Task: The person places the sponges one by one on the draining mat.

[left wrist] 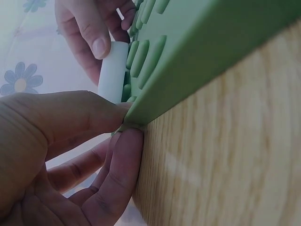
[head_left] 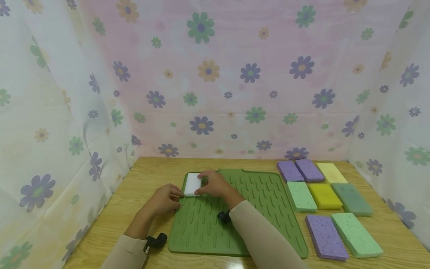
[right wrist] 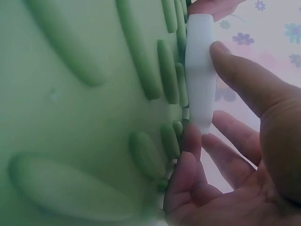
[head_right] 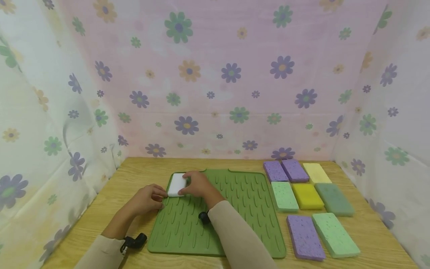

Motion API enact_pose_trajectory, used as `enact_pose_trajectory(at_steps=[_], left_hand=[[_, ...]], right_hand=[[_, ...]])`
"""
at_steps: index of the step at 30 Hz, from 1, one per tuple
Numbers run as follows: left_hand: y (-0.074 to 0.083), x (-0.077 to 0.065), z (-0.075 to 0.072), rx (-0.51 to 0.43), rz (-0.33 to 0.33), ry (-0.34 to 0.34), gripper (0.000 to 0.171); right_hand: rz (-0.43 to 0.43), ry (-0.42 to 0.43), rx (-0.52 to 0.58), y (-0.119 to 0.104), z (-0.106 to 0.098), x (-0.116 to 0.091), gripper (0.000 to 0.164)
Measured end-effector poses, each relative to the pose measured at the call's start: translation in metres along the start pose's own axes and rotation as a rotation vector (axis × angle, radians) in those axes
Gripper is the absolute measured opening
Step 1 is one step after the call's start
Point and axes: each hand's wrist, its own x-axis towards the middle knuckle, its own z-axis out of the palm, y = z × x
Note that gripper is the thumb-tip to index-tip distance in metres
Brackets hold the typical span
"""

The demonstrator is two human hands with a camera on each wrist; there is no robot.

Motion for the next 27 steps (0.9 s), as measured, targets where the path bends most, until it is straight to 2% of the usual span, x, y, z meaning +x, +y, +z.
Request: enact_pose_trajectory(at_steps=[17,27], left_hand=[[-0.0001,-0.0002,0.0017,-0.039,-0.022,0.013,0.03],[0.0011,-0.0009,0.0021,-0.036,-0.03,0.014,0.029]], right_hand=[[0.022,0.028,-0.101,-0.002,0.0071,0.0009,0.067],[0.01,0.022,-0.109,-0.0011,0.007,0.0009,0.07]])
